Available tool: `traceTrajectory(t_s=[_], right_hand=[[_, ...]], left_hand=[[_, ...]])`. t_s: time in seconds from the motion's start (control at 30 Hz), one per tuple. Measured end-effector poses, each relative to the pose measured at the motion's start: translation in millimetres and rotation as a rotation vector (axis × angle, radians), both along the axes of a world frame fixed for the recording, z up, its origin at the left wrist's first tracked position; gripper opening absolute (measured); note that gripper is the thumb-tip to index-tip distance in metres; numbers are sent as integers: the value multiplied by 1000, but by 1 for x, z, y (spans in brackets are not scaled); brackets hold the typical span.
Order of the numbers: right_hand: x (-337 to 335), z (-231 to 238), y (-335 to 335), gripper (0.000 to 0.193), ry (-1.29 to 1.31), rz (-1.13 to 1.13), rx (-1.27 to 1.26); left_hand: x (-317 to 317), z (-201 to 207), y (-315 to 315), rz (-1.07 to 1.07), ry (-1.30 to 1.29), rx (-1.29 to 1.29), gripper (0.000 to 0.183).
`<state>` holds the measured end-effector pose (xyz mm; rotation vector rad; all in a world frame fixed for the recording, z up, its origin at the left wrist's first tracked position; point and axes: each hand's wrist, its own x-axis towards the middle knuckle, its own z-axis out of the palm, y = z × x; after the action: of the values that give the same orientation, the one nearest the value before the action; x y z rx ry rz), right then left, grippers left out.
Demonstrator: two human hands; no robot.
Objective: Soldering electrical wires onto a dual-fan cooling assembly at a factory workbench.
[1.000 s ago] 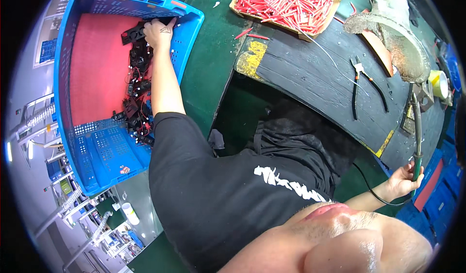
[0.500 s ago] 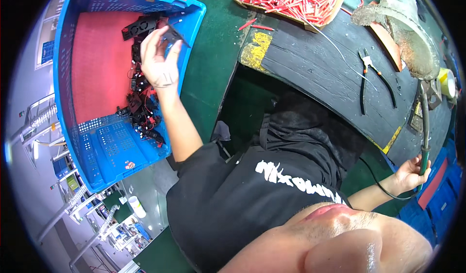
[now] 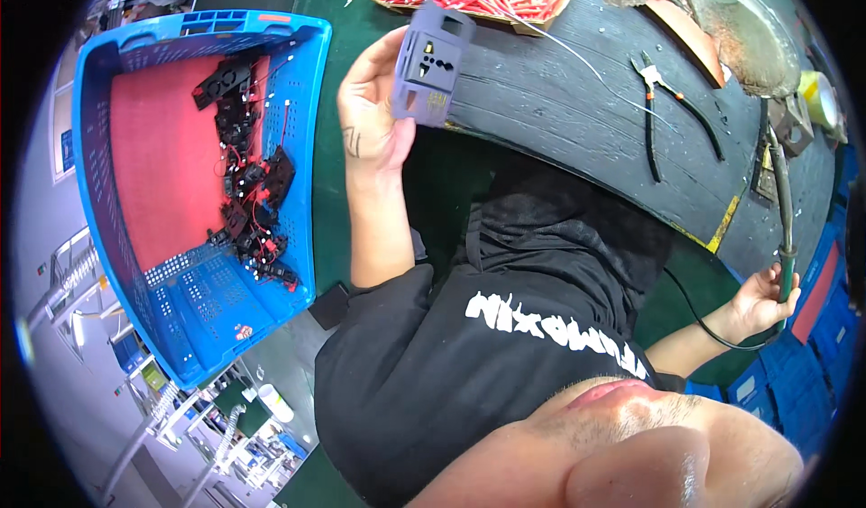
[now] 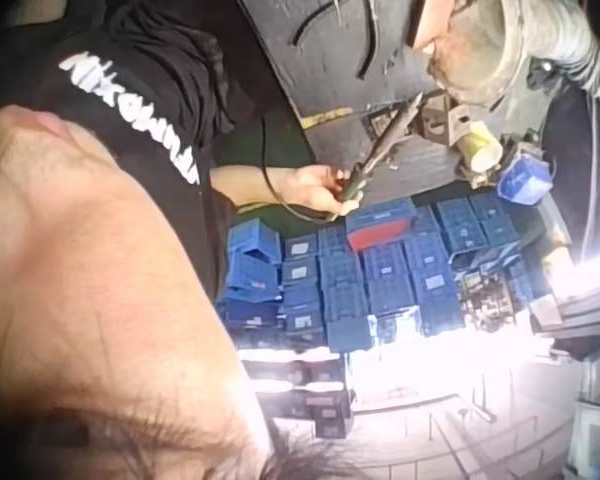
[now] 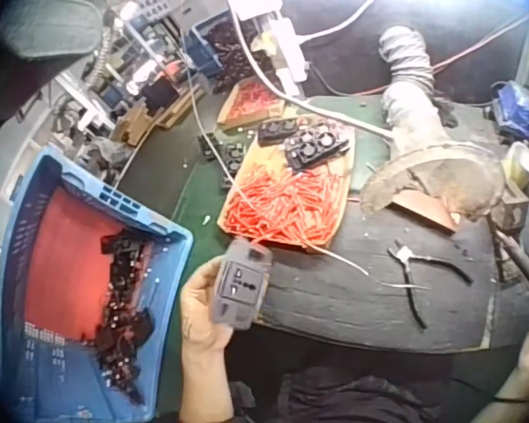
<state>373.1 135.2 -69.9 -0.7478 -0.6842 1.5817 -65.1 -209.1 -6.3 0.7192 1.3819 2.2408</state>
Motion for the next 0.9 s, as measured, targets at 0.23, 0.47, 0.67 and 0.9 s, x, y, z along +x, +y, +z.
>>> traceTrajectory(t_s=[0.23, 0.47, 0.67, 0.9], right_hand=[[2, 7, 1, 27, 16, -3, -2], [-8, 5, 9, 26, -16, -46, 12], [-8, 7, 11, 27, 5, -10, 31], [-6, 8, 6, 27, -31, -47, 30]], left_hand=[[-11, -2, -7, 145, -153, -53, 35], [-66, 4, -72, 960, 1228, -1292, 28], [-137, 13, -139, 1138, 1126, -1408, 30], [-231, 8, -212, 923, 1295, -2004, 51]])
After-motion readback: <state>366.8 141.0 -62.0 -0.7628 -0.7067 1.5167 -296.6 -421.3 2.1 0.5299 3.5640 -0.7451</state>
